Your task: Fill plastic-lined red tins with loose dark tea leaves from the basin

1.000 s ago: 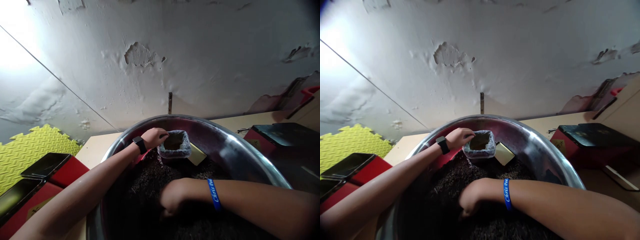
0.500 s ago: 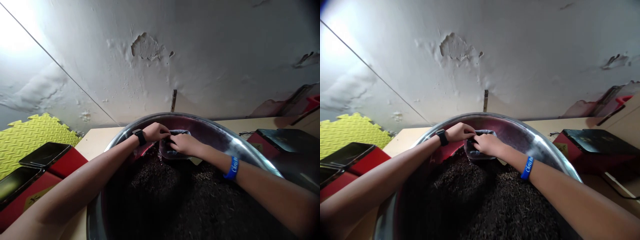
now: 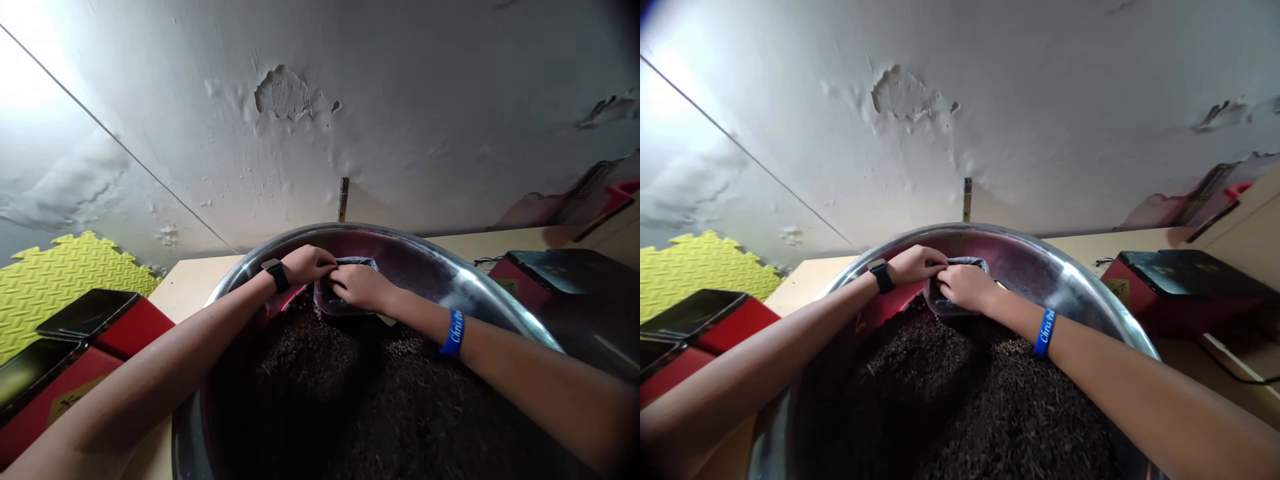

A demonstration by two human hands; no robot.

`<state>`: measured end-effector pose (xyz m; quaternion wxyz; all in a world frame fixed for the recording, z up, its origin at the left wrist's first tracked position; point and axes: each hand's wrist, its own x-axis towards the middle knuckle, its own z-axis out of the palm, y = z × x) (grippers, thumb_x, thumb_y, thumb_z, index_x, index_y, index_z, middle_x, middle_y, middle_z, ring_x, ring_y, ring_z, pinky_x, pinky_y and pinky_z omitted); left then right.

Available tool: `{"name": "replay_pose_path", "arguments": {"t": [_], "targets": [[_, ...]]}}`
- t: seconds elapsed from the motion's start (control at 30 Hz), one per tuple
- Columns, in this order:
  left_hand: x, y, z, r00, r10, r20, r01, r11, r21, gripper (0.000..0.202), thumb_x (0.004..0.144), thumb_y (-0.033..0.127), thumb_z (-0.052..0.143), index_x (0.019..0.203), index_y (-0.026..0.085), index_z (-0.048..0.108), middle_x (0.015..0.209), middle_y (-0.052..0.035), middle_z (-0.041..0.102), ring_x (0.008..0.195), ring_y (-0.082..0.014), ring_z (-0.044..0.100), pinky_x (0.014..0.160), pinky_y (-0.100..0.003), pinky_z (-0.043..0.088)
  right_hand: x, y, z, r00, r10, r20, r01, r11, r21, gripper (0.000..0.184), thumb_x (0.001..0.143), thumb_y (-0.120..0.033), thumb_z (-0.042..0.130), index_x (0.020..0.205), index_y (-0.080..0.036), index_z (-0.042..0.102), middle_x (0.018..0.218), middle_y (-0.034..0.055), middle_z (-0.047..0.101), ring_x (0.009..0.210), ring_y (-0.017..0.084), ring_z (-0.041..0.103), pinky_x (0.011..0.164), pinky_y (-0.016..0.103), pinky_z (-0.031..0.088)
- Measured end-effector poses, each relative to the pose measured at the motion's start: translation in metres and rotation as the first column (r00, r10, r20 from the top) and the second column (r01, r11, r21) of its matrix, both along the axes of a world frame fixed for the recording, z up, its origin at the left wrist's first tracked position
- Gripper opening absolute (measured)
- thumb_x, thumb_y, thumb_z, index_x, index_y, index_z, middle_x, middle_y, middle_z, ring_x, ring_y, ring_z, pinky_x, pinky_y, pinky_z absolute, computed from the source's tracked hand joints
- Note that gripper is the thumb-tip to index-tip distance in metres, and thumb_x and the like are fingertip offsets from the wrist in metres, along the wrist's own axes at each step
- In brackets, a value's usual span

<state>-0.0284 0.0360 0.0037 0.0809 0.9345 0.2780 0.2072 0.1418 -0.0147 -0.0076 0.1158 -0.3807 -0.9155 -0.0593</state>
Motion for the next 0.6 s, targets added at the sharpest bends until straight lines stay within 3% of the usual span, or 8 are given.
{"name": "replay_pose_path", "arguments": {"t": [0.1, 0.17, 0.27, 0.37, 0.47, 0.6], "targets": [[-0.002, 0.0, 0.001, 1.0, 0.002, -0.03, -0.003, 1.0, -0.014, 0.023, 0.079, 0.022, 0.047, 0.093, 0.017, 0.065, 0.09, -0.002, 0.066, 0.079, -0.0127, 0.058, 0.072, -0.022, 0.043, -0.008, -0.012, 0.011, 0.979, 0.193, -0.07, -0.182, 0.974, 0.137, 0.025, 0.085, -0.024, 0.038, 0.086, -0.013, 0.06, 0.088, 0.0095, 0.06, 0.087, 0.019, 0.052, 0.08, 0.033, 0.037], [-0.003, 0.001, 0.0, 1.0, 0.009, -0.029, -0.009, 1.0, -0.025, 0.023, 0.08, 0.024, 0.048, 0.093, 0.017, 0.065, 0.09, -0.0023, 0.066, 0.079, -0.013, 0.058, 0.071, -0.022, 0.043, -0.016, -0.024, 0.016, 0.952, 0.269, -0.146, -0.25, 0.958, 0.139, 0.026, 0.087, -0.025, 0.036, 0.086, -0.013, 0.059, 0.087, 0.009, 0.059, 0.086, 0.017, 0.051, 0.081, 0.032, 0.037], [-0.002, 0.004, -0.003, 0.999, 0.041, -0.02, -0.041, 0.999, -0.008, 0.026, 0.082, 0.031, 0.046, 0.091, 0.017, 0.065, 0.09, -0.0031, 0.066, 0.079, -0.0135, 0.058, 0.072, -0.023, 0.043, -0.028, -0.043, 0.011, 0.909, 0.375, -0.184, -0.387, 0.922, -0.031, 0.025, 0.087, -0.026, 0.037, 0.087, -0.015, 0.059, 0.084, 0.0061, 0.06, 0.08, 0.014, 0.053, 0.074, 0.027, 0.04], [0.0, 0.007, -0.007, 0.998, 0.048, -0.036, -0.048, 0.999, 0.02, 0.026, 0.082, 0.032, 0.046, 0.091, 0.018, 0.066, 0.09, -0.0028, 0.066, 0.078, -0.0132, 0.058, 0.074, -0.023, 0.042, -0.036, -0.052, -0.009, 0.871, 0.479, -0.107, -0.489, 0.829, -0.27, 0.023, 0.084, -0.029, 0.043, 0.095, -0.017, 0.06, 0.088, 0.0053, 0.062, 0.08, 0.014, 0.056, 0.07, 0.025, 0.042], [0.001, 0.007, -0.007, 0.998, 0.036, -0.05, -0.035, 0.999, 0.029, 0.025, 0.082, 0.031, 0.046, 0.091, 0.018, 0.066, 0.091, -0.0026, 0.065, 0.079, -0.013, 0.058, 0.074, -0.023, 0.042, -0.034, -0.044, -0.032, 0.889, 0.458, -0.031, -0.421, 0.788, -0.45, 0.039, 0.076, -0.033, 0.055, 0.112, -0.019, 0.054, 0.111, 0.009, 0.057, 0.097, 0.02, 0.053, 0.079, 0.029, 0.041], [0.0, 0.006, -0.006, 0.999, 0.031, -0.04, -0.03, 0.999, 0.02, 0.024, 0.081, 0.03, 0.046, 0.091, 0.019, 0.065, 0.091, -0.0019, 0.065, 0.082, -0.0133, 0.058, 0.075, -0.023, 0.042, -0.021, -0.023, -0.057, 0.966, 0.258, -0.025, -0.225, 0.787, -0.574, 0.049, 0.079, -0.04, 0.049, 0.122, -0.017, 0.048, 0.12, 0.0116, 0.051, 0.107, 0.024, 0.048, 0.091, 0.035, 0.036]]}}
